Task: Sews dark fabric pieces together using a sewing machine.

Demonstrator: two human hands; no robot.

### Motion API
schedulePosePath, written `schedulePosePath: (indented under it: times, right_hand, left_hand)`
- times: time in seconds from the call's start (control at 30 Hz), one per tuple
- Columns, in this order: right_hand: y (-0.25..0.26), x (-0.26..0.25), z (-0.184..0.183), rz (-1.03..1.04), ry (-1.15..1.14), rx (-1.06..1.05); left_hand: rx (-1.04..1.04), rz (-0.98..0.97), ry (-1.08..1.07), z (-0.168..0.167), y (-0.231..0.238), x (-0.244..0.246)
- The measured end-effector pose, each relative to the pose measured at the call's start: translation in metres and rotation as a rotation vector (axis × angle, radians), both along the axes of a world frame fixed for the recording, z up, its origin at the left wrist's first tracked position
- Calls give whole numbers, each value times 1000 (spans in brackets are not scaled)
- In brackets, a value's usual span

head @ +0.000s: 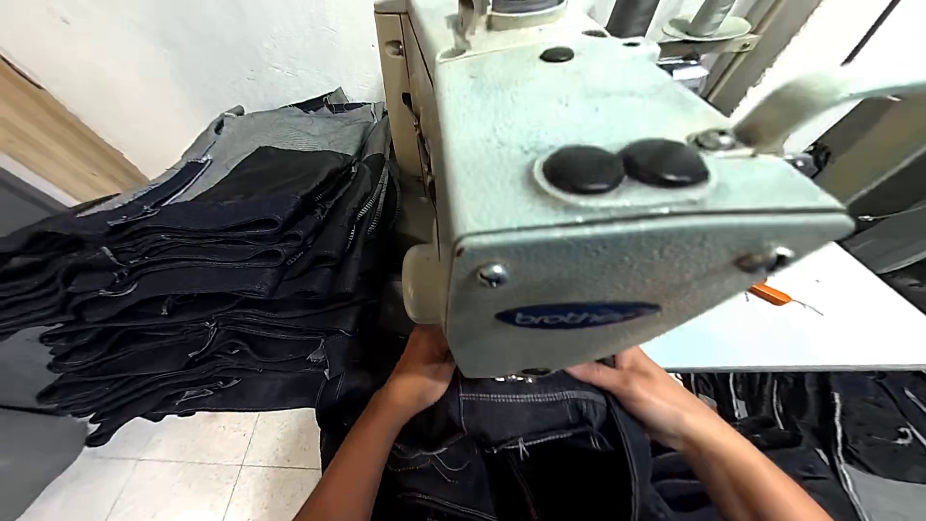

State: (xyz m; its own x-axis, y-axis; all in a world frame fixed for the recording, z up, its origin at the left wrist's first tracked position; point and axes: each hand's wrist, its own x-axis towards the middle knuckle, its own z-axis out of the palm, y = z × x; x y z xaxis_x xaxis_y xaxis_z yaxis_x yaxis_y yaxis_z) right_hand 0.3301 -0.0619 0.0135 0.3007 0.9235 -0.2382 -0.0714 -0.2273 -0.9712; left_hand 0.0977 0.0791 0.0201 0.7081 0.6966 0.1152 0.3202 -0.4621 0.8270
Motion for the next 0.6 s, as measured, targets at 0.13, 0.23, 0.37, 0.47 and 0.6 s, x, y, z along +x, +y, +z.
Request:
schedulePosePath:
  times: [0.13,0.23,0.37,0.47,0.6]
  right_hand:
    - [-6,2,-11,30,-173,90]
    - [-2,2,-6,3,-180,112]
    - [-4,1,-7,1,-232,154]
    - [-5,0,-8,1,-240,173]
    - [-5,-1,-5,-3,-243,187]
  left_hand:
    - [276,84,15,-9,-10,3]
    - [432,142,-13,-20,-10,6]
    - [502,107,-109,-26,-7,5]
    - [461,69,-141,-28,-4,3]
    - [456,44,-136,-25,-5,1]
